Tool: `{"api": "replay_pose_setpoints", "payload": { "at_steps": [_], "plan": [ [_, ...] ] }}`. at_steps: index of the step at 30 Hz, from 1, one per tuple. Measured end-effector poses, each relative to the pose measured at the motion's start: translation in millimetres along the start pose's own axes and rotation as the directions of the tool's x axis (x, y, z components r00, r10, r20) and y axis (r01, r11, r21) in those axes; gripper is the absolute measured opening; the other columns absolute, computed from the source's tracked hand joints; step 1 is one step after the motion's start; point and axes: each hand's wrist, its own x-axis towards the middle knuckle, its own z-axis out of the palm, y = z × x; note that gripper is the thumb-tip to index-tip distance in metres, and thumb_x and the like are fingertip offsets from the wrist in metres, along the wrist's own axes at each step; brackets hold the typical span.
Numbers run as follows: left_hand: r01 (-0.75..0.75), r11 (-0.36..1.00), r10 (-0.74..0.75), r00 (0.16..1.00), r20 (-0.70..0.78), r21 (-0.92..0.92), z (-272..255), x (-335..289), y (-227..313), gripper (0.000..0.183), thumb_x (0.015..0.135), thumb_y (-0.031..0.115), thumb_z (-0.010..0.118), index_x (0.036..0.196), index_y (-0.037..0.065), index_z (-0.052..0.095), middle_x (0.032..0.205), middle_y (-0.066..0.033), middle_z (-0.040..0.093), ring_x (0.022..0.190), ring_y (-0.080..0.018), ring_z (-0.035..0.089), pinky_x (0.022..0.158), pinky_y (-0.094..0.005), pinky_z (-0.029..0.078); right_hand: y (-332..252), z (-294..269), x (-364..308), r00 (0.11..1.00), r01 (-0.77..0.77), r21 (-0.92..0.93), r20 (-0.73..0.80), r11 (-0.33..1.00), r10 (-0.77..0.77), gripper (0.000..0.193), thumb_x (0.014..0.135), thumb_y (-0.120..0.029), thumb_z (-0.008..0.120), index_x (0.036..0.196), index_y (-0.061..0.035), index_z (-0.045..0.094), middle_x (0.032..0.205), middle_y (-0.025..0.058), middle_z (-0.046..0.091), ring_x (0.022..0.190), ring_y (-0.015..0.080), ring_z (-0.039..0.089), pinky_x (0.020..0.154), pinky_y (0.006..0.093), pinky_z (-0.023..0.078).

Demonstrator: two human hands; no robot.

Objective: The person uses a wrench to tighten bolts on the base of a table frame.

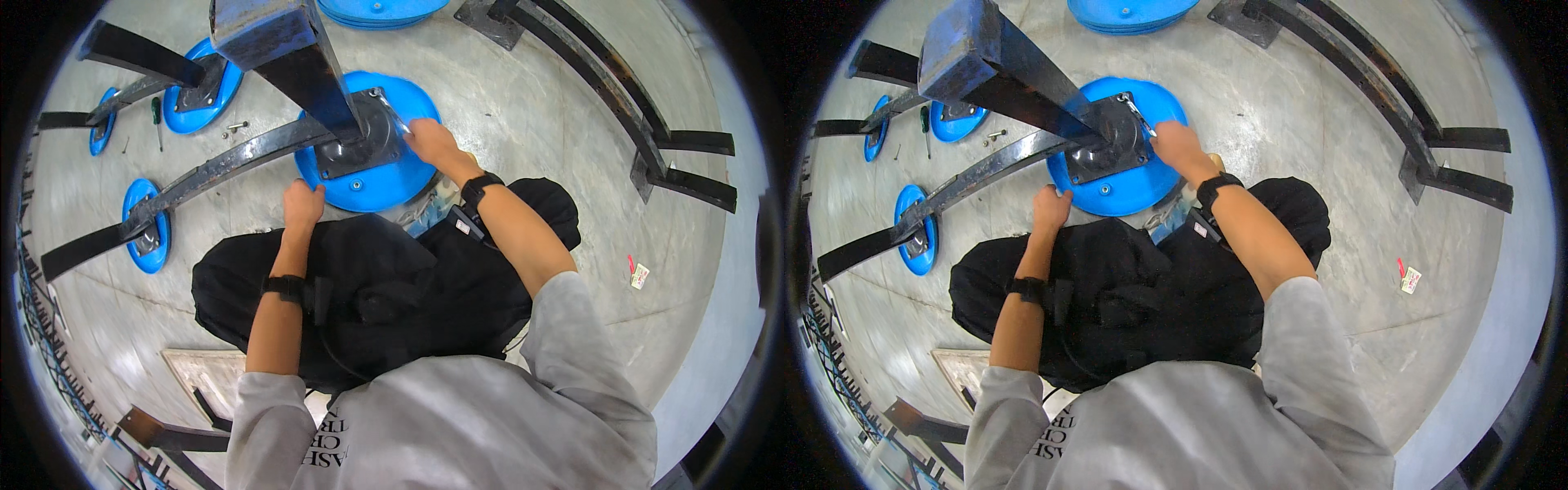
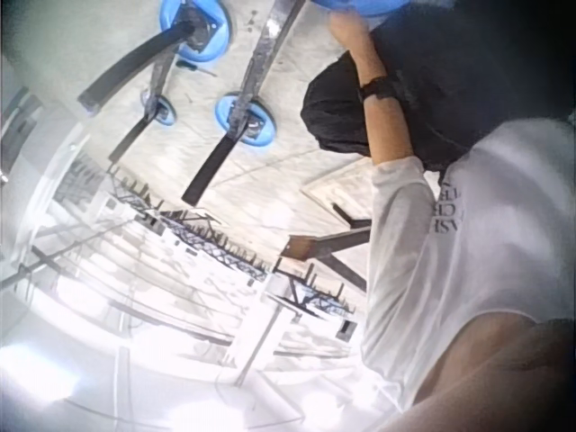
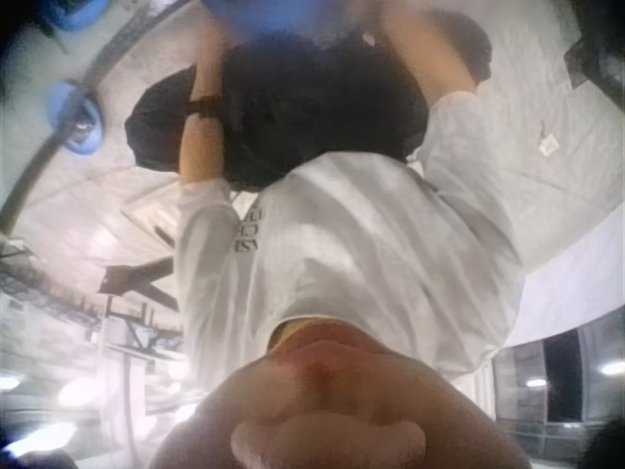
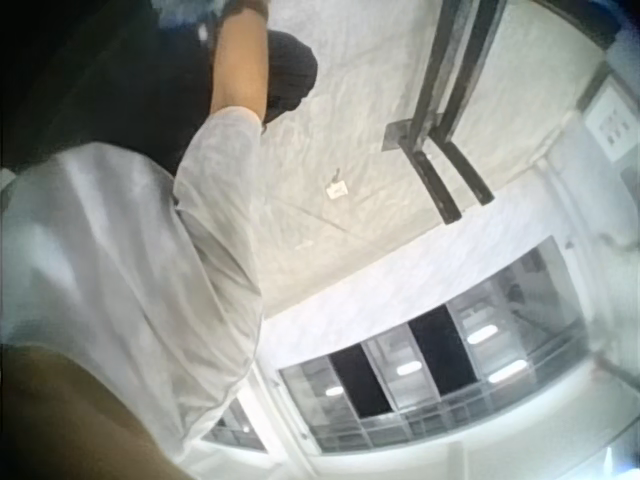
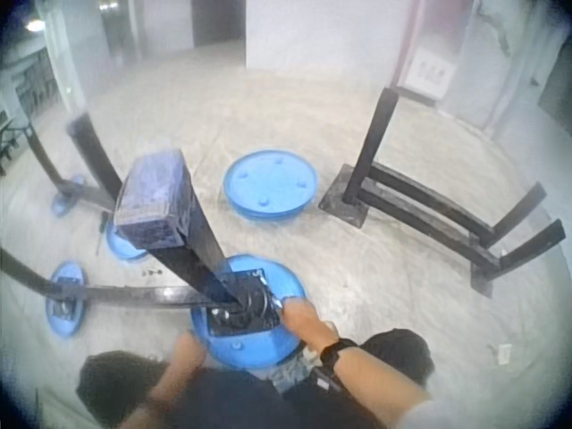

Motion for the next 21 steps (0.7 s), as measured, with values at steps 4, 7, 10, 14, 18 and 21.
{"api": "replay_pose_setpoints", "payload": {
  "at_steps": [4,7,10,14,18,21],
  "plan": [
    [0.113,0.991,-0.118,0.991,-0.068,-0.072,-5,0,0,0.031,0.073,0.022,0.060,0.086,-0.006,0.057,0.084,-0.0268,0.059,0.084,-0.0421,0.056,0.074,-0.0463,0.044,3,-7,5,0.993,-0.099,0.473,-0.009,0.875,0.117,0.024,0.079,-0.022,0.052,0.073,-0.0007,0.060,0.070,0.0191,0.060,0.068,0.0348,0.059,0.063,0.0418,0.046],
    [-0.059,0.956,0.029,0.994,-0.110,-0.287,-17,-8,20,0.025,0.076,0.017,0.058,0.093,-0.002,0.058,0.079,-0.0212,0.060,0.077,-0.0339,0.060,0.069,-0.0391,0.046,6,6,4,0.986,-0.152,0.581,0.032,0.800,0.164,0.026,0.079,-0.021,0.049,0.072,0.0023,0.058,0.065,0.0197,0.058,0.063,0.0341,0.059,0.060,0.0417,0.045],
    [-0.394,0.618,0.490,0.870,-0.059,-0.680,-69,-68,83,0.016,0.080,0.008,0.050,0.091,-0.001,0.057,0.083,-0.0124,0.059,0.074,-0.0196,0.059,0.065,-0.0320,0.046,2,20,3,0.987,-0.120,0.644,-0.008,0.756,0.163,0.028,0.079,-0.022,0.049,0.069,0.0033,0.057,0.062,0.0188,0.058,0.056,0.0309,0.058,0.057,0.0396,0.045],
    [-0.724,0.056,0.962,0.222,-0.156,-0.687,-155,-158,158,0.020,0.081,0.008,0.044,0.097,0.007,0.056,0.087,-0.0067,0.058,0.084,-0.0212,0.056,0.076,-0.0331,0.045,-16,12,-12,0.962,-0.258,0.765,0.145,0.590,0.234,0.028,0.081,-0.021,0.047,0.071,0.0040,0.056,0.057,0.0138,0.055,0.045,0.0207,0.054,0.044,0.0339,0.043],
    [-0.502,-0.233,0.915,0.178,-0.363,-0.833,-194,-199,169,0.022,0.080,0.008,0.045,0.099,0.006,0.054,0.088,-0.0093,0.058,0.084,-0.0230,0.056,0.077,-0.0340,0.044,-19,2,-10,0.927,-0.363,0.841,0.284,0.402,0.244,0.024,0.082,-0.020,0.046,0.077,0.0020,0.054,0.054,0.0092,0.053,0.042,0.0173,0.051,0.038,0.0296,0.039],
    [-0.486,-0.276,0.894,0.188,-0.408,-0.829,-195,-198,159,0.024,0.078,0.007,0.047,0.101,0.005,0.053,0.089,-0.0112,0.057,0.085,-0.0243,0.055,0.078,-0.0348,0.043,-23,-2,-11,0.881,-0.462,0.833,0.390,0.305,0.267,0.021,0.083,-0.019,0.045,0.083,0.0000,0.052,0.054,0.0077,0.051,0.040,0.0160,0.048,0.035,0.0289,0.037]
  ]
}}
